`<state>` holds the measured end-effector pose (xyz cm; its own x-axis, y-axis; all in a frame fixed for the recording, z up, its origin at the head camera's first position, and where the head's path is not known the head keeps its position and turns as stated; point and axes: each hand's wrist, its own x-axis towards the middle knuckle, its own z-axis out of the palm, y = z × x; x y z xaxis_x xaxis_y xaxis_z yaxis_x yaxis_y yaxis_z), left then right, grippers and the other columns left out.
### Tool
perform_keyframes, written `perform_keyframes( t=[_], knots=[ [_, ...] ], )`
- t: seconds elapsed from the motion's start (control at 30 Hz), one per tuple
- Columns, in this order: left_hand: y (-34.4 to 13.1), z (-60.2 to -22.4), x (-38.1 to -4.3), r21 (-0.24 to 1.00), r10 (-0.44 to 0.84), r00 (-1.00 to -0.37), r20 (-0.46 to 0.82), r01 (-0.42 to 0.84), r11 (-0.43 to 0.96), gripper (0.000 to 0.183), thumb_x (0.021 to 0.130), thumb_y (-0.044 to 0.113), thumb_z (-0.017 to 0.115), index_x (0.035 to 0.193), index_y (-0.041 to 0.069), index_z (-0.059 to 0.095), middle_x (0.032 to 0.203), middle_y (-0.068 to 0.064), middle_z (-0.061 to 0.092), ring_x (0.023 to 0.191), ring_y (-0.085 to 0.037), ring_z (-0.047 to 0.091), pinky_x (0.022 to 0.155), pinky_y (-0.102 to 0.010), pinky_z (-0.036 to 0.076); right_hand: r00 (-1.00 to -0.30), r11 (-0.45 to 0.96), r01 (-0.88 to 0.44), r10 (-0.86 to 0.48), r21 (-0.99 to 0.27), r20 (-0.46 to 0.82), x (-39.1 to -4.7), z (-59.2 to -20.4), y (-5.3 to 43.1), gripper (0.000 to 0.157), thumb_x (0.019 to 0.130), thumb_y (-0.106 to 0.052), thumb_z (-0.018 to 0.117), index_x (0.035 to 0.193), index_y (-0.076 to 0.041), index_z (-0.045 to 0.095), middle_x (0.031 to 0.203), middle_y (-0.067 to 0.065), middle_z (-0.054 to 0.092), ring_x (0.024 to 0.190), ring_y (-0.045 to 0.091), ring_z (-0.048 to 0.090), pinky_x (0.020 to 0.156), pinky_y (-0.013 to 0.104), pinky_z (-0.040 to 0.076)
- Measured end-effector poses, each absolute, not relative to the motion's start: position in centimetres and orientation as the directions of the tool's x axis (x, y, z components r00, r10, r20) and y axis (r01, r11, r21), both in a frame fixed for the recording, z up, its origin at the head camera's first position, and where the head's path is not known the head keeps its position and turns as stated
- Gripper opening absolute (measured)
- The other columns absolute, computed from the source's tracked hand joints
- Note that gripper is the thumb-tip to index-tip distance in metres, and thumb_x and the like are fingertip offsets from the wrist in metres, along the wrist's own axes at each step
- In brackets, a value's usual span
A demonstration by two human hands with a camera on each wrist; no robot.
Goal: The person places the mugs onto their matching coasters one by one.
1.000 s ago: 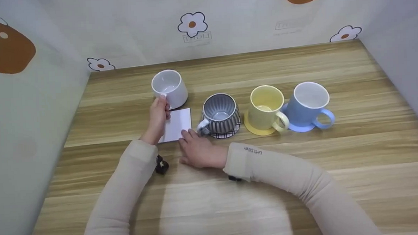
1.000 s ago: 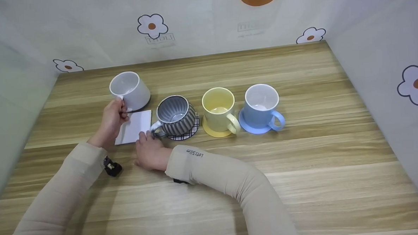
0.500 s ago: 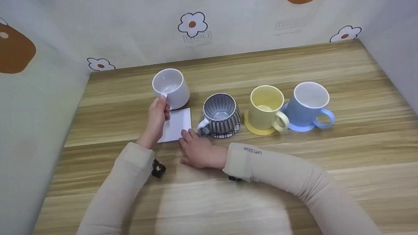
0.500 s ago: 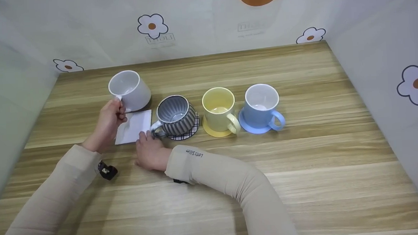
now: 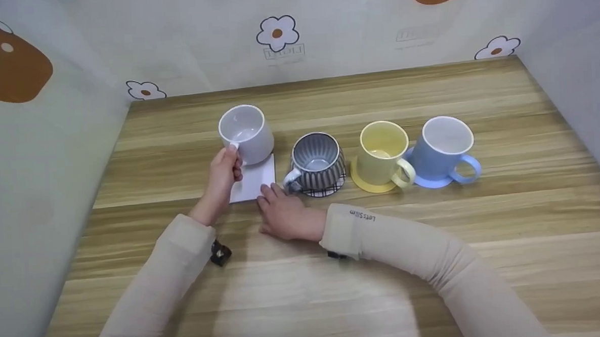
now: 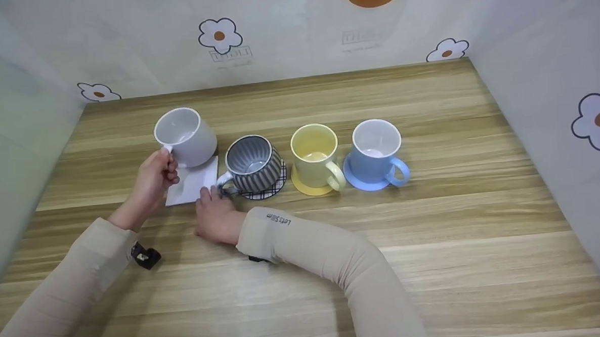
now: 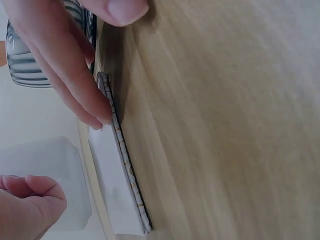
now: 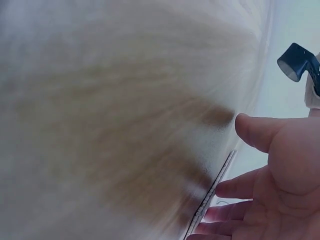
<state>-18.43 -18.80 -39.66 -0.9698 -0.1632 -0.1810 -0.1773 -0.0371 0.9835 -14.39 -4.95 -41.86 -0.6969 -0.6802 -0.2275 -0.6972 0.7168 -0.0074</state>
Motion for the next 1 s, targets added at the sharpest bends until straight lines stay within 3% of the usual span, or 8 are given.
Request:
perform_keyframes(
  t=[1.0],
  knots=[
    [-19.7,-40.0,-14.9,0.987,-0.141,-0.977,-0.158,-0.153,-0.046,0.032,0.1,0.019,0.034,0.071,0.011,0.042,0.065,0.003,0.039,0.056,-0.006,0.035,0.053,-0.019,0.031,-0.741,0.773,-0.631,-0.627,-0.069,-0.241,-14.1,-41.8,-5.2,0.063,0.09,-0.044,0.05,0.139,-0.005,0.038,0.144,0.026,0.026,0.132,0.036,0.028,0.098,0.043,0.041]
  ],
)
